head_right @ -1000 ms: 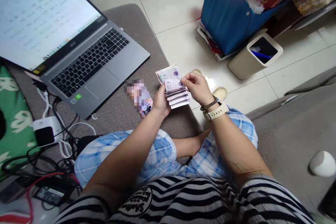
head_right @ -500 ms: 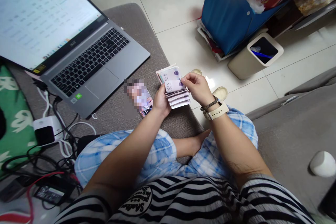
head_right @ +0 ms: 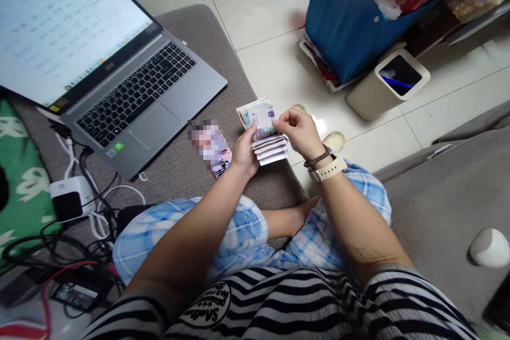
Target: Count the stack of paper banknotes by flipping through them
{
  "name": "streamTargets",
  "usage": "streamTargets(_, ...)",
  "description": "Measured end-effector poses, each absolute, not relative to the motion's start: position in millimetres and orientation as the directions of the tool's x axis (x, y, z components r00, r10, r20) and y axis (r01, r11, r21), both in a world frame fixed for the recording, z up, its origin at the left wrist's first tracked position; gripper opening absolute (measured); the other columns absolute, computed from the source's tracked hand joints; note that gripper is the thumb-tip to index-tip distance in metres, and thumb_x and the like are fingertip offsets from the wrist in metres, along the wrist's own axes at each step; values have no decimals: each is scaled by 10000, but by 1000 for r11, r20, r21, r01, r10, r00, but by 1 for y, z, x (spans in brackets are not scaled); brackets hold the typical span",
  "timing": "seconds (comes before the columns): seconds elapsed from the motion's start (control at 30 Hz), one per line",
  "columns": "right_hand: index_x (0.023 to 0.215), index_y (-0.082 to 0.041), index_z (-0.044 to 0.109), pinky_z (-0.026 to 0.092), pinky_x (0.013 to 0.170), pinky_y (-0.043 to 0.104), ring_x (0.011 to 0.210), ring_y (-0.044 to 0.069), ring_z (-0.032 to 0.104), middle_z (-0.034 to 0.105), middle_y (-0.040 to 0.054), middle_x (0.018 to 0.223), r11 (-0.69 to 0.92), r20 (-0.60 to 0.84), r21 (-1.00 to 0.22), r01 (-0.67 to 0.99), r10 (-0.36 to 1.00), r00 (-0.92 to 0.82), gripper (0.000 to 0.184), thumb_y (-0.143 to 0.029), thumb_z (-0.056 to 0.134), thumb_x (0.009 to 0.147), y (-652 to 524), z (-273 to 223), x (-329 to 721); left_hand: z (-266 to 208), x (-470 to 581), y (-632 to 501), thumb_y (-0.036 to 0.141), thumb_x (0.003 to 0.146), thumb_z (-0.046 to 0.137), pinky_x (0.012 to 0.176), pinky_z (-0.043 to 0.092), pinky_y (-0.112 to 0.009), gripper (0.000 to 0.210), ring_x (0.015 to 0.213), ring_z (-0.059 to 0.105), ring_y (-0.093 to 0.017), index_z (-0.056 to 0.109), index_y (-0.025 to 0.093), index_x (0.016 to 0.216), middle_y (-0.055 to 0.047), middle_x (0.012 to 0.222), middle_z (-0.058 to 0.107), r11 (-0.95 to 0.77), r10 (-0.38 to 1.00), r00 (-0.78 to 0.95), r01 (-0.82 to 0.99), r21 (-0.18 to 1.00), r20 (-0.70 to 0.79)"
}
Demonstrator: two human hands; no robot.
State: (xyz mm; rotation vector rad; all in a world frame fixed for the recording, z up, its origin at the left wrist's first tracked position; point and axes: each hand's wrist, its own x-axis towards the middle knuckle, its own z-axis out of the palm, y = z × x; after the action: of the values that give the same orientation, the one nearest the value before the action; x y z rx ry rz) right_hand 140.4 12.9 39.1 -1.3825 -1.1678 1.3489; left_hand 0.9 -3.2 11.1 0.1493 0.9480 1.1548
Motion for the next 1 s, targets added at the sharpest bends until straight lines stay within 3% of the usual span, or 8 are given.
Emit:
streamTargets(0.2, 690, -209, 538, 377, 570, 268, 606, 108, 449, 508, -30, 658, -177, -170, -980, 97, 982, 78, 365, -474, 784, 735, 15, 31, 143, 12, -1, -4, 276, 704, 784, 997, 509, -420, 362, 1083, 698, -289, 719, 132, 1030, -105, 998, 775, 453, 821, 75, -688, 567, -565)
streamTargets(0.4, 661, -212, 526, 390, 587, 269, 617, 118, 463, 503, -34, 621, -206, -200, -974, 96, 977, 68, 369, -484, 754, 760, 15, 30, 142, 10, 0, -4, 216, 659, 776, 975, 515, -417, 342, 1052, 707, -288, 717, 129, 984, -99, 949, 776, 451, 821, 53, -671, 588, -569)
streamTargets(0.83, 673, -195, 557, 391, 600, 261, 616, 107, 464, 511, -36, 638, -169, -163, -983, 74, 983, 80, 288, -388, 743, 776, 16, 30, 141, 12, 1, -5, 229, 658, 794, 989, 510, -414, 348, 1053, 709, -289, 720, 116, 978, -104, 950, 779, 442, 830, 66, -683, 581, -554)
streamTargets(1.0, 696, -196, 562, 384, 592, 257, 618, 104, 459, 507, -37, 645, -180, -175, -982, 63, 982, 68, 254, -366, 728, 785, 16, 30, 141, 12, 1, -5, 293, 716, 786, 1010, 498, -415, 356, 1089, 698, -288, 721, 117, 1019, -116, 1010, 773, 441, 826, 80, -708, 552, -558)
